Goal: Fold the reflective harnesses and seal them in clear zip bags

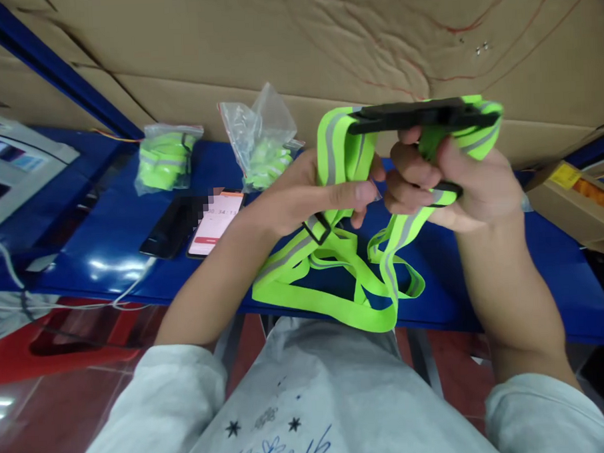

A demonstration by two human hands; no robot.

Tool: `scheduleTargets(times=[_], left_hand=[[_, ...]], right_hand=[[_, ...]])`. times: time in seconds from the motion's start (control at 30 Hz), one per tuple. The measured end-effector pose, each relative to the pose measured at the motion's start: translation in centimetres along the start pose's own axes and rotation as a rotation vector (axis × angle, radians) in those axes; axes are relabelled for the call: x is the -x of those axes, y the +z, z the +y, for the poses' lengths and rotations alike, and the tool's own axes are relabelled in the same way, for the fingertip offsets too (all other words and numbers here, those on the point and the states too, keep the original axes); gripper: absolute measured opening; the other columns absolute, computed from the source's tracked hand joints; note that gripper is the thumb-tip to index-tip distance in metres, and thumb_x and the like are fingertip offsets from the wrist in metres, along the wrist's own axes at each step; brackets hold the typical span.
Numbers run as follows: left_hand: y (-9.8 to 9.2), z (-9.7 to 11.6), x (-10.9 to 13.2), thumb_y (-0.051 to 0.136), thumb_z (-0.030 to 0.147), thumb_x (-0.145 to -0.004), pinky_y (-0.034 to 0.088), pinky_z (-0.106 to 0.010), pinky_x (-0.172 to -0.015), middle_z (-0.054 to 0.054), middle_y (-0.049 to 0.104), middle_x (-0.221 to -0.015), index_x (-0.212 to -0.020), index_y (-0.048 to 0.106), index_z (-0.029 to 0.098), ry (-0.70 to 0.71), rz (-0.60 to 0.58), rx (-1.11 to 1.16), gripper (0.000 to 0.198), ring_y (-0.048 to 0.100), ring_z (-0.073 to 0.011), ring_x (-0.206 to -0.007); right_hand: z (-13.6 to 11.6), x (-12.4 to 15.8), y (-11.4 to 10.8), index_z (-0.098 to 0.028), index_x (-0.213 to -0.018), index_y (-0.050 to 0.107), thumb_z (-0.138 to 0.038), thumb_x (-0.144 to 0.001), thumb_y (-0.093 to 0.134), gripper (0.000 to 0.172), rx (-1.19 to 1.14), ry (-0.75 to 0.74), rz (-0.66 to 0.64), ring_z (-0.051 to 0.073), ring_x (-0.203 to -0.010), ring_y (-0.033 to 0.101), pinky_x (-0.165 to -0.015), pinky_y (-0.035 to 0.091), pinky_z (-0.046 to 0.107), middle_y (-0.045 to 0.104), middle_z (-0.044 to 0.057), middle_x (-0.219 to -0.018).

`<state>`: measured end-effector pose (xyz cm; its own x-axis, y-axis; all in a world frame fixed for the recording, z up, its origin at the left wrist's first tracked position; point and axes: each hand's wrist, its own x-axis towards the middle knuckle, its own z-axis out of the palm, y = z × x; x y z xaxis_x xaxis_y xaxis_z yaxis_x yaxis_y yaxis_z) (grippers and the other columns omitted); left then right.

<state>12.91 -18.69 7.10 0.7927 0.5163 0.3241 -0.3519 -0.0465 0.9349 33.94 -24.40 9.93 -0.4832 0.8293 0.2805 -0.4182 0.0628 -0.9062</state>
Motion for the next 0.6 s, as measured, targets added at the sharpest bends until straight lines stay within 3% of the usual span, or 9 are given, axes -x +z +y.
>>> scheduleTargets(times=[0.1, 0.17, 0.23, 0.3, 0.37, 0.47, 0.6], left_hand=[[1.8, 2.2, 0.5, 0.079, 0.046, -0.090, 0.051, -0.024, -0.048, 0.003, 0.067, -0.069, -0.103, 0.070, 0.023, -0.052, -0.105, 0.098, 0.028, 0.064, -0.0124, -0.052], [3.1, 3.3, 0.5, 0.073, 0.041, -0.096, 0.049, -0.022, -0.044, 0.005, 0.067, -0.068, -0.097, 0.070, 0.022, -0.012, 0.005, 0.008, 0.019, 0.061, -0.0093, -0.048], [4.0, 3.5, 0.1, 0.069, 0.037, -0.099, 0.050, -0.021, -0.047, 0.003, 0.071, -0.078, -0.093, 0.071, 0.021, 0.046, 0.170, -0.118, 0.017, 0.066, -0.0099, -0.058], [4.0, 2.7, -0.4, 0.072, 0.038, -0.096, 0.058, -0.024, -0.062, 0.000, 0.075, -0.093, -0.094, 0.074, 0.022, 0.118, 0.286, -0.209, 0.016, 0.071, -0.0145, -0.078], [3.1, 0.9, -1.1, 0.081, 0.039, -0.089, 0.061, -0.029, -0.085, -0.001, 0.077, -0.100, -0.097, 0.076, 0.023, 0.226, 0.356, -0.247, 0.019, 0.073, -0.0198, -0.097], [1.2, -2.0, -1.5, 0.083, 0.052, -0.084, 0.056, -0.040, -0.105, -0.003, 0.078, -0.108, -0.102, 0.078, 0.022, 0.199, 0.382, -0.200, 0.035, 0.071, -0.0274, -0.116], [0.1, -4.2, -1.3, 0.087, 0.064, -0.073, 0.058, -0.043, -0.104, -0.004, 0.079, -0.111, -0.107, 0.077, 0.022, 0.066, 0.427, -0.101, 0.056, 0.070, -0.0308, -0.121]], right_hand=[[-1.1, 0.2, 1.1, -0.024, -0.107, 0.075, -0.053, -0.092, 0.075, 0.033, 0.000, -0.029, 0.006, 0.010, -0.056, 0.037, -0.054, 0.048, 0.022, 0.039, -0.005, -0.068], [-1.6, 0.1, 2.0, -0.024, -0.104, 0.077, -0.059, -0.092, 0.073, 0.037, 0.009, -0.050, 0.032, 0.012, -0.055, 0.036, -0.054, 0.051, 0.024, 0.034, -0.005, -0.064], [-1.6, -0.2, 2.8, -0.025, -0.100, 0.078, -0.059, -0.098, 0.064, 0.038, 0.046, -0.125, 0.122, 0.013, -0.053, 0.042, -0.058, 0.057, 0.028, 0.037, -0.004, -0.062], [-1.0, -0.6, 3.3, -0.025, -0.097, 0.078, -0.054, -0.104, 0.054, 0.039, 0.133, -0.212, 0.238, 0.016, -0.064, 0.059, -0.070, 0.064, 0.033, 0.055, 0.000, -0.071], [0.0, -0.8, 3.3, -0.028, -0.098, 0.080, -0.049, -0.107, 0.048, 0.039, 0.213, -0.236, 0.307, 0.020, -0.091, 0.072, -0.090, 0.065, 0.037, 0.072, 0.002, -0.097], [1.3, -0.8, 2.7, -0.031, -0.104, 0.080, -0.050, -0.106, 0.051, 0.035, 0.332, -0.202, 0.338, 0.024, -0.125, 0.067, -0.113, 0.056, 0.041, 0.075, 0.000, -0.119], [2.1, -0.4, 1.4, -0.035, -0.109, 0.077, -0.064, -0.102, 0.052, 0.039, 0.551, -0.036, 0.313, 0.028, -0.144, 0.054, -0.115, 0.053, 0.047, 0.072, 0.001, -0.129]])
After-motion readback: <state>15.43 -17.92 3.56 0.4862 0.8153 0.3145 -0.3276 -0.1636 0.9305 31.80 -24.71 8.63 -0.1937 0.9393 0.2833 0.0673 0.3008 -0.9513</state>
